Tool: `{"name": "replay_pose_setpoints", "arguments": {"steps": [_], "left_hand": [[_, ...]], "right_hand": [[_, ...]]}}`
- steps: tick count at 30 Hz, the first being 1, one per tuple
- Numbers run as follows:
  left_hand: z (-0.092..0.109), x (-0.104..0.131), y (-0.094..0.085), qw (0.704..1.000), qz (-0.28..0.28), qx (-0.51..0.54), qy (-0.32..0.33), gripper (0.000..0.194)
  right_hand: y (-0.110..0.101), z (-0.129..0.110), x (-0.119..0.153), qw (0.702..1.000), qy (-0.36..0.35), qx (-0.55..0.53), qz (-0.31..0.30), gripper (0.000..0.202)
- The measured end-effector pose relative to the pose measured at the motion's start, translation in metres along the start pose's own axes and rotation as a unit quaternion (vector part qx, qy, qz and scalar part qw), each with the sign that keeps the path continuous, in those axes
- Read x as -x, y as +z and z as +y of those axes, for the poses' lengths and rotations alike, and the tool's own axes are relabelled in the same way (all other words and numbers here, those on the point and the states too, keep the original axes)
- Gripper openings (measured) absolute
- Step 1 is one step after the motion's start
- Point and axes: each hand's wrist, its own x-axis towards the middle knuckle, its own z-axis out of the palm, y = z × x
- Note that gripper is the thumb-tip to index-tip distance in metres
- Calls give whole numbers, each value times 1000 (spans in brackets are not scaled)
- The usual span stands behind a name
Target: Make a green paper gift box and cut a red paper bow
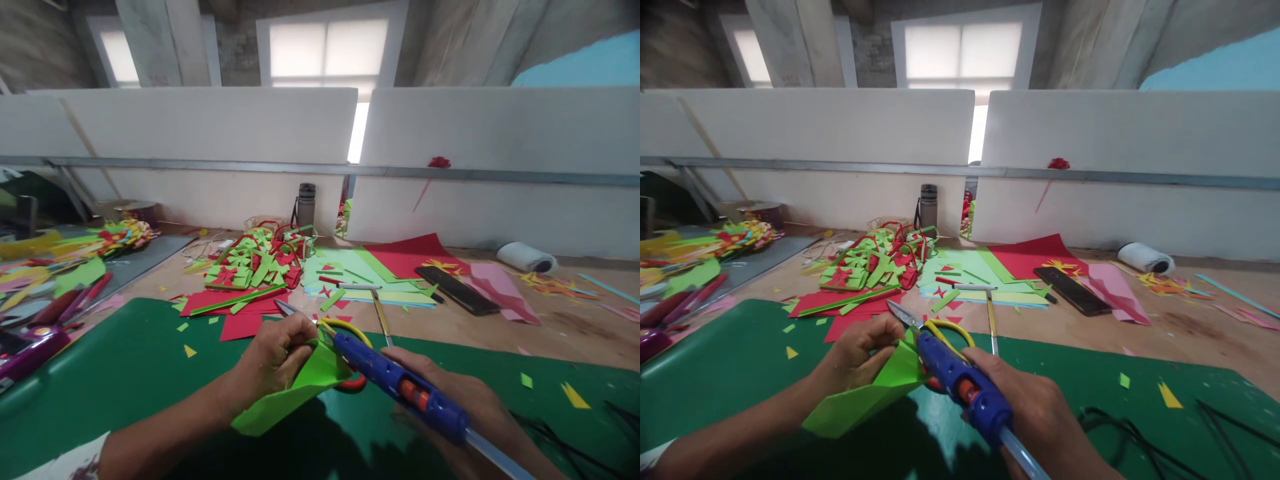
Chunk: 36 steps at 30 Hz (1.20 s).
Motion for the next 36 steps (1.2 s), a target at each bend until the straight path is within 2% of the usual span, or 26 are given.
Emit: {"name": "replay_pose_setpoints", "arguments": {"steps": [6, 12, 20, 24, 27, 30, 33, 36], "left_hand": [[-2, 0, 1, 1000, 9, -2, -1, 4], [2, 0, 0, 1000, 8, -3, -4, 5], [4, -1, 0, 999, 18, 27, -33, 9], [5, -1, 2, 997, 16, 60, -45, 10], [5, -1, 2, 997, 27, 56, -50, 9], [6, 0, 2, 997, 34, 57, -48, 10], [6, 1, 1, 996, 31, 76, -24, 12], [5, 3, -1, 998, 33, 55, 14, 11]], "right_hand": [[-9, 10, -1, 996, -24, -35, -82, 58], [-6, 11, 4, 997, -13, -48, -56, 61], [-6, 16, 4, 997, -17, -48, -65, 55], [-8, 22, -1, 996, -49, 6, -68, 53], [-12, 34, -12, 992, -69, 99, -31, 46], [-19, 51, -23, 967, -39, 250, -15, 46], [-23, 67, -32, 932, 41, 349, -86, 51], [-21, 76, -35, 906, 156, 354, -170, 59]]}}
